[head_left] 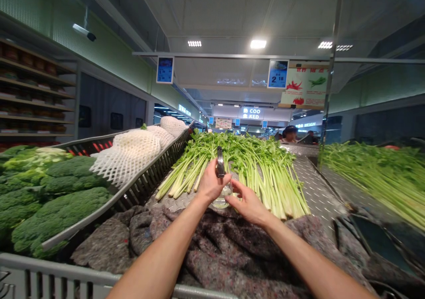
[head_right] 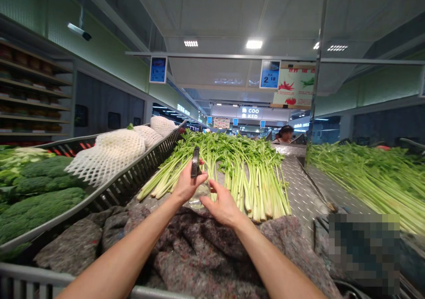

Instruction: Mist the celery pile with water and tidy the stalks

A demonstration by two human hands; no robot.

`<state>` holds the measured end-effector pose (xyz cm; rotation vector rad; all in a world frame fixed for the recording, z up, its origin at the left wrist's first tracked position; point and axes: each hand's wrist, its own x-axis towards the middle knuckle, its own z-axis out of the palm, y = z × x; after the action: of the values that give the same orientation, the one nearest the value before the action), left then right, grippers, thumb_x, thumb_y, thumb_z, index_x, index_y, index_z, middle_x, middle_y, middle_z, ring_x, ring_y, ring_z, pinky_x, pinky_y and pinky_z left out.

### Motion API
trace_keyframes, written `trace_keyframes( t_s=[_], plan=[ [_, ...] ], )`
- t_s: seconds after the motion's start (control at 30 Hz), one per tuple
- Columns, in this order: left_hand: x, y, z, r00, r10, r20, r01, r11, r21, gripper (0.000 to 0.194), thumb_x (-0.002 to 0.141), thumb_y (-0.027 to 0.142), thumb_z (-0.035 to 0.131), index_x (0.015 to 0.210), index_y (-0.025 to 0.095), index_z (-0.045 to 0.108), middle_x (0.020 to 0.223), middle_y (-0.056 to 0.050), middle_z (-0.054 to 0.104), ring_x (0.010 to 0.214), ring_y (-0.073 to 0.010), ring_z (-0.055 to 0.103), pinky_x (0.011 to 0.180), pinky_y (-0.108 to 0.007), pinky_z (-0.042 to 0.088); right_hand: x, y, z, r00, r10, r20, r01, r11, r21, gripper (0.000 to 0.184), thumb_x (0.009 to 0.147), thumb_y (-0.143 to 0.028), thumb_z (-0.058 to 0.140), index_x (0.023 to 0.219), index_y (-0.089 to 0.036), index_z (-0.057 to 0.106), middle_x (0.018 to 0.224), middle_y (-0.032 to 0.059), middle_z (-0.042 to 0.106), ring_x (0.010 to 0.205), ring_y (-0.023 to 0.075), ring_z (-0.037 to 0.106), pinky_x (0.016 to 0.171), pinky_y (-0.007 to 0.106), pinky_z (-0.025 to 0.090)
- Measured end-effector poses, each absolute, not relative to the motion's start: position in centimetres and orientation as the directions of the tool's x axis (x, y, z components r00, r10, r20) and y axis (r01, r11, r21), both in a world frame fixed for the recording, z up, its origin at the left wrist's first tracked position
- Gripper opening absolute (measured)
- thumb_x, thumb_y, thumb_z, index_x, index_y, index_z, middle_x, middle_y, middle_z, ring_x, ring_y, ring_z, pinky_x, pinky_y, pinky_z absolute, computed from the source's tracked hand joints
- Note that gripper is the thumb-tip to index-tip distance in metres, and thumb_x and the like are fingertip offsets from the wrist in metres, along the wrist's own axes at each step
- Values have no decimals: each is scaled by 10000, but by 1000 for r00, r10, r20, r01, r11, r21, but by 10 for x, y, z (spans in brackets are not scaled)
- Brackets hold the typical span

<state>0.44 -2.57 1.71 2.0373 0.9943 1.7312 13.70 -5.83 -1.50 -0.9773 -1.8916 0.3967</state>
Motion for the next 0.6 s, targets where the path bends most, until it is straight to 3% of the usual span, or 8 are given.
trace_keyframes(
  t_s=[0.27, 0.47, 0.6],
  plan=[
    [4, -27, 16, 111, 646, 756, 372, -732, 571, 297, 650, 318, 551, 912, 181, 517, 644, 25, 526, 584, -128, 498, 597, -268, 414, 139, -61, -12, -257, 758, 599, 504, 634, -587, 442, 692, -336, 554, 1115, -213, 512, 1063, 43, 577, 955, 201, 532, 825, 369, 420],
    [1, -17, 13, 86, 603, 793, 250, -783, 569, 281, 668, 321, 519, 897, 159, 509, 799, -17, 576, 704, -144, 533, 692, -285, 425, 140, -54, -15, -168, 806, 567, 432, 577, -693, 554, 688, -377, 564, 1191, -175, 450, 1136, 92, 536, 1041, 210, 501, 895, 380, 385],
    [1, -14, 10, 66, 625, 778, 330, -749, 574, 301, 648, 301, 531, 912, 157, 514, 714, 6, 552, 647, -139, 514, 654, -283, 425, 139, -54, -16, -185, 812, 553, 447, 571, -689, 549, 682, -351, 575, 1185, -164, 455, 1110, 97, 550, 1003, 201, 523, 873, 364, 405]
  ],
)
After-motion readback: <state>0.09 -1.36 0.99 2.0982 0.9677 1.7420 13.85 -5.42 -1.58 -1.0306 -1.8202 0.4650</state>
